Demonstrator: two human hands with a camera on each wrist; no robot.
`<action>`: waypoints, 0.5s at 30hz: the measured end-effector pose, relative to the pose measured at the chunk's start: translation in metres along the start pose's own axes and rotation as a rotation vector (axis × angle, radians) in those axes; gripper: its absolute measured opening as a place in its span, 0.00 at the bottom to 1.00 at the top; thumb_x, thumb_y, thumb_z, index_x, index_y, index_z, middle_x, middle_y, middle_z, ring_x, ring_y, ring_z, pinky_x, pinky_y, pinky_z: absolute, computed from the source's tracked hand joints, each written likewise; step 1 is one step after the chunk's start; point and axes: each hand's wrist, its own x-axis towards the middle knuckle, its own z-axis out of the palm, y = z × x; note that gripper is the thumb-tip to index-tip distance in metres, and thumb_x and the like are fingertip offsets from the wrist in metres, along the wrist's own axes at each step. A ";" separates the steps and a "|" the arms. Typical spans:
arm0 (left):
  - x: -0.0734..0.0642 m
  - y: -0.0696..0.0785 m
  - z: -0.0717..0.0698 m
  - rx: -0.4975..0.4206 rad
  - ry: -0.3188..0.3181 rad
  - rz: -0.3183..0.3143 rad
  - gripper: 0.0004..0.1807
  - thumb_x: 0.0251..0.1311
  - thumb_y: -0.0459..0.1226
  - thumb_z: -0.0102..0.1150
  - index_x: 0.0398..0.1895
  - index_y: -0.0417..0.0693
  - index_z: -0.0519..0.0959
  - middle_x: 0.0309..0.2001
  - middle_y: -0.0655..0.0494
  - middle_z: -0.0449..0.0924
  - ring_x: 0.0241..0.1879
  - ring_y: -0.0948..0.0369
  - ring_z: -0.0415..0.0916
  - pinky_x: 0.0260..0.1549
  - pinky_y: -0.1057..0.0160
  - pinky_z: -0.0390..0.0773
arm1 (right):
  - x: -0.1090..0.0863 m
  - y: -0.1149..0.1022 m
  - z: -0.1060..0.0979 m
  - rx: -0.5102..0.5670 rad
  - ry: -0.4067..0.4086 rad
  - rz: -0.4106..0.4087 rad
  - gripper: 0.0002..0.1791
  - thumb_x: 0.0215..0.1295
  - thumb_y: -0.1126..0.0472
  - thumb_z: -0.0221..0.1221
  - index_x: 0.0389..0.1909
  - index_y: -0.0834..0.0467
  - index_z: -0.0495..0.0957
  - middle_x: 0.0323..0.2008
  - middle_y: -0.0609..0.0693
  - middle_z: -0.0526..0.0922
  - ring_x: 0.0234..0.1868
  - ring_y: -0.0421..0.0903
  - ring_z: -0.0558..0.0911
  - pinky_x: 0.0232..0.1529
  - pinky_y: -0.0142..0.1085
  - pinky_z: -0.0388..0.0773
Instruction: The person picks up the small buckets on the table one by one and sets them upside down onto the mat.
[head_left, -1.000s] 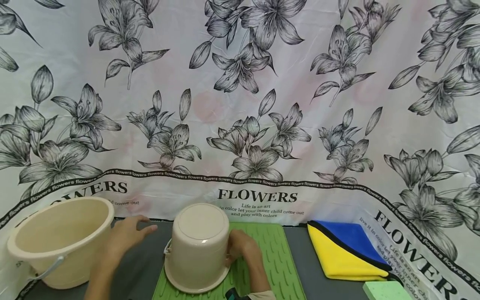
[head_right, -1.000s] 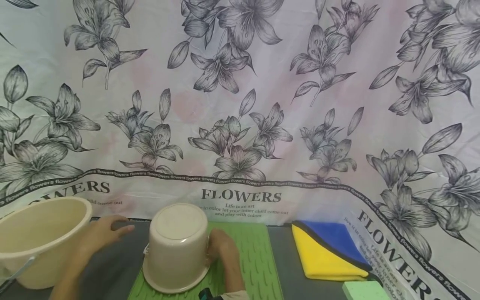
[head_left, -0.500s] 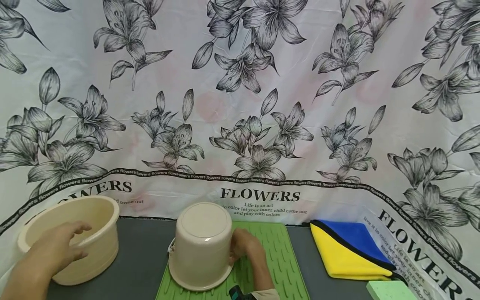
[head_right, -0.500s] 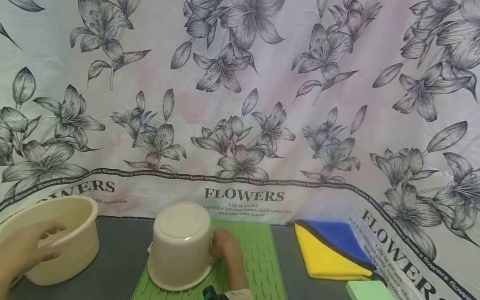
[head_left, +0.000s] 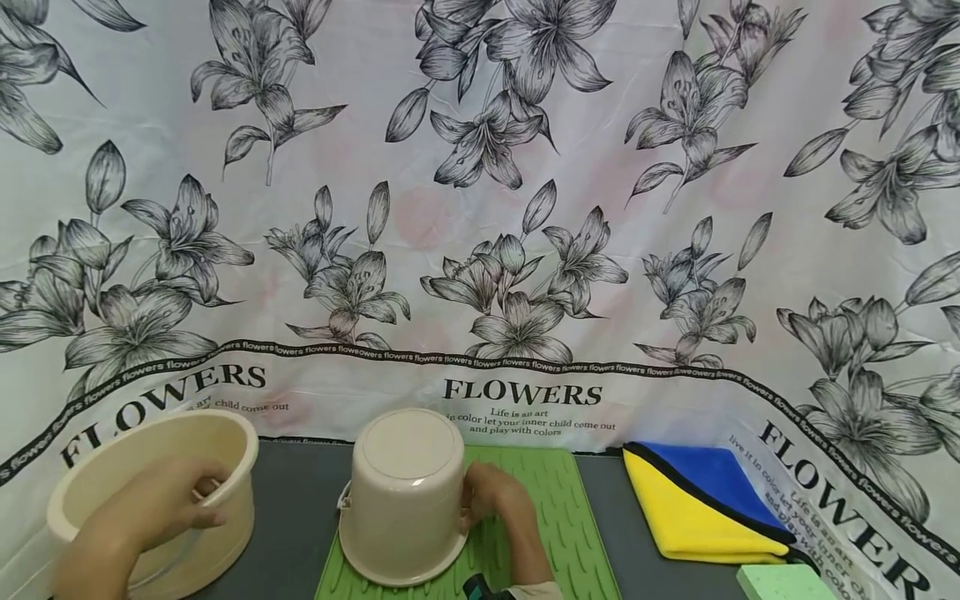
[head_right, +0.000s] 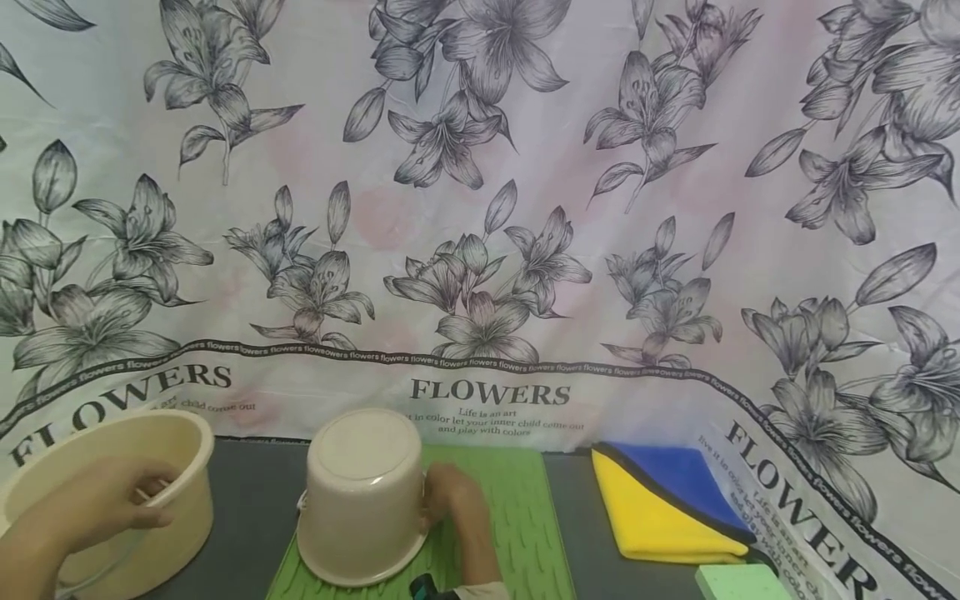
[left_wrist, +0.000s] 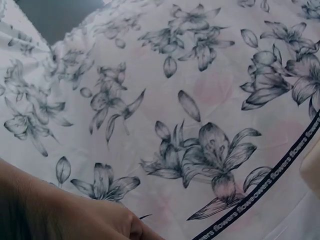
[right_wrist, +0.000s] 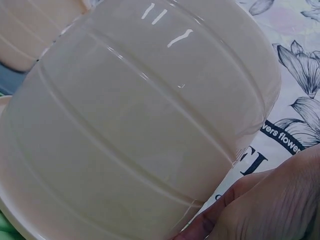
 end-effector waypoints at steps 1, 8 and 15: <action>0.004 0.007 0.002 -0.030 -0.014 0.012 0.16 0.51 0.34 0.78 0.42 0.39 0.84 0.36 0.55 0.89 0.34 0.64 0.83 0.31 0.68 0.80 | 0.000 0.001 -0.001 -0.003 0.005 0.002 0.15 0.41 0.70 0.82 0.28 0.60 0.86 0.27 0.48 0.87 0.29 0.42 0.82 0.36 0.37 0.85; 0.028 0.059 0.018 -0.107 -0.013 0.026 0.18 0.49 0.38 0.80 0.31 0.42 0.76 0.30 0.57 0.84 0.31 0.63 0.78 0.28 0.63 0.78 | -0.002 0.005 -0.005 0.001 0.003 -0.015 0.15 0.40 0.69 0.82 0.26 0.59 0.85 0.24 0.46 0.84 0.27 0.41 0.80 0.33 0.34 0.82; 0.015 0.052 0.007 0.002 0.103 -0.069 0.29 0.67 0.49 0.66 0.51 0.28 0.79 0.44 0.31 0.85 0.44 0.37 0.84 0.46 0.43 0.84 | -0.005 0.005 -0.010 -0.002 -0.017 -0.025 0.13 0.45 0.68 0.80 0.24 0.58 0.84 0.24 0.45 0.83 0.27 0.40 0.78 0.30 0.33 0.78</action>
